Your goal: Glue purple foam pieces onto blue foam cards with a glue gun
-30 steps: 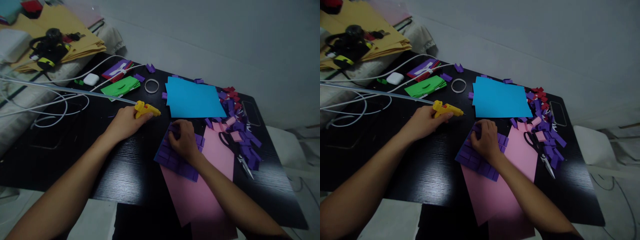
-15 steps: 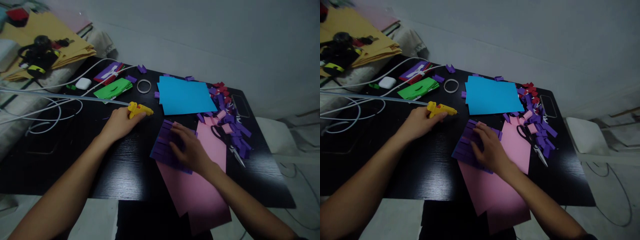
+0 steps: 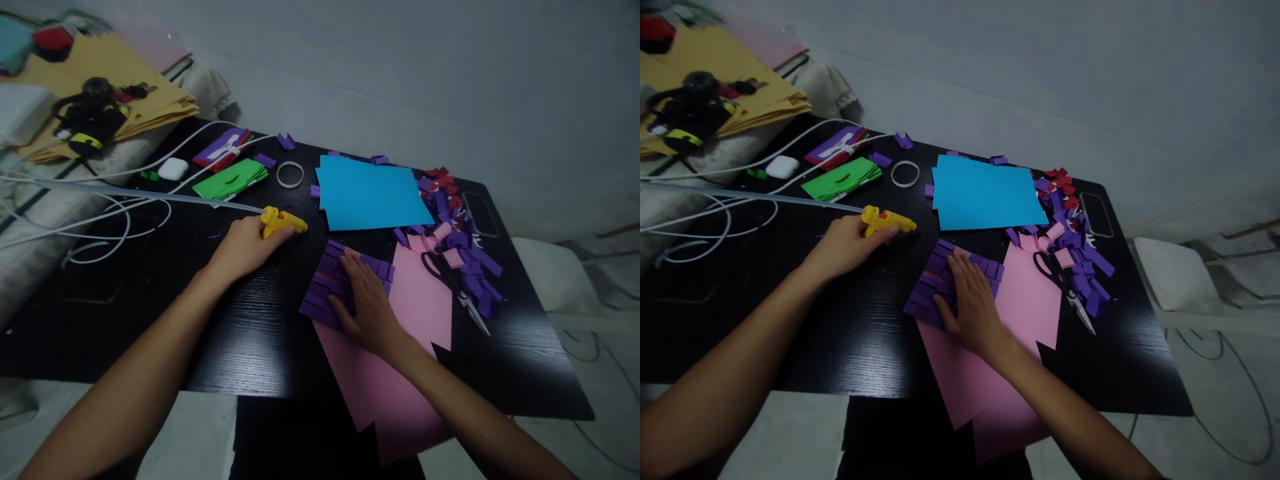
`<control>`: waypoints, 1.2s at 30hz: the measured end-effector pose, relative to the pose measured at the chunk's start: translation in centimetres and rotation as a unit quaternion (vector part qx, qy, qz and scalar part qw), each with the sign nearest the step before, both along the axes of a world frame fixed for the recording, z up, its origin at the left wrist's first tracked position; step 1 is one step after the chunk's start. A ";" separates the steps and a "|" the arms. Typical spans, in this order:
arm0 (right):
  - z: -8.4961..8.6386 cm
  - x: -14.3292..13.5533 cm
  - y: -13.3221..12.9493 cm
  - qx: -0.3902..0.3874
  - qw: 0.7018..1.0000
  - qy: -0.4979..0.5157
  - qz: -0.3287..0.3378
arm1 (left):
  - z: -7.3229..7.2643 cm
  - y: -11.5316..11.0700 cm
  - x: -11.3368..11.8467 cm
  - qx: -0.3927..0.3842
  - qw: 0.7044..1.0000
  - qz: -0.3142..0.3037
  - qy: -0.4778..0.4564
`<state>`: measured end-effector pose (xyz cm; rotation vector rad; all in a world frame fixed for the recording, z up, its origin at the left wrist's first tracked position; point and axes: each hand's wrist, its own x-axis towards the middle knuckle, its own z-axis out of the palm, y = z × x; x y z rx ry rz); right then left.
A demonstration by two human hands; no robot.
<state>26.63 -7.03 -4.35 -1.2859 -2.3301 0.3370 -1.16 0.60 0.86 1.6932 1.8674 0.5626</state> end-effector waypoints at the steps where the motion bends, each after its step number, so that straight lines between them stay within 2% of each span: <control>1: 0.0 0.0 0.0 0.000 1.000 -0.004 -0.001 | 0.0 0.0 0.0 -0.001 1.000 0.000 0.001; 8: -0.3 0.1 -0.1 -0.004 0.999 -0.053 0.000 | -0.2 0.0 0.0 0.000 1.000 0.000 0.000; 14: 0.9 0.4 -0.1 -0.002 0.998 -0.059 0.007 | -0.1 -0.1 0.1 0.003 1.000 0.006 0.002; 18: 1.4 -0.4 -0.4 0.011 0.997 -0.078 0.003 | 0.1 -0.1 0.2 0.004 1.000 0.005 0.000; 26: -0.2 -1.5 -0.6 -0.024 0.992 -0.121 0.035 | 0.0 -0.2 0.0 0.012 1.000 -0.004 -0.005; 36: -0.5 -1.6 -0.4 -0.036 0.990 -0.130 0.032 | -0.3 -0.1 0.1 0.009 1.000 -0.003 0.015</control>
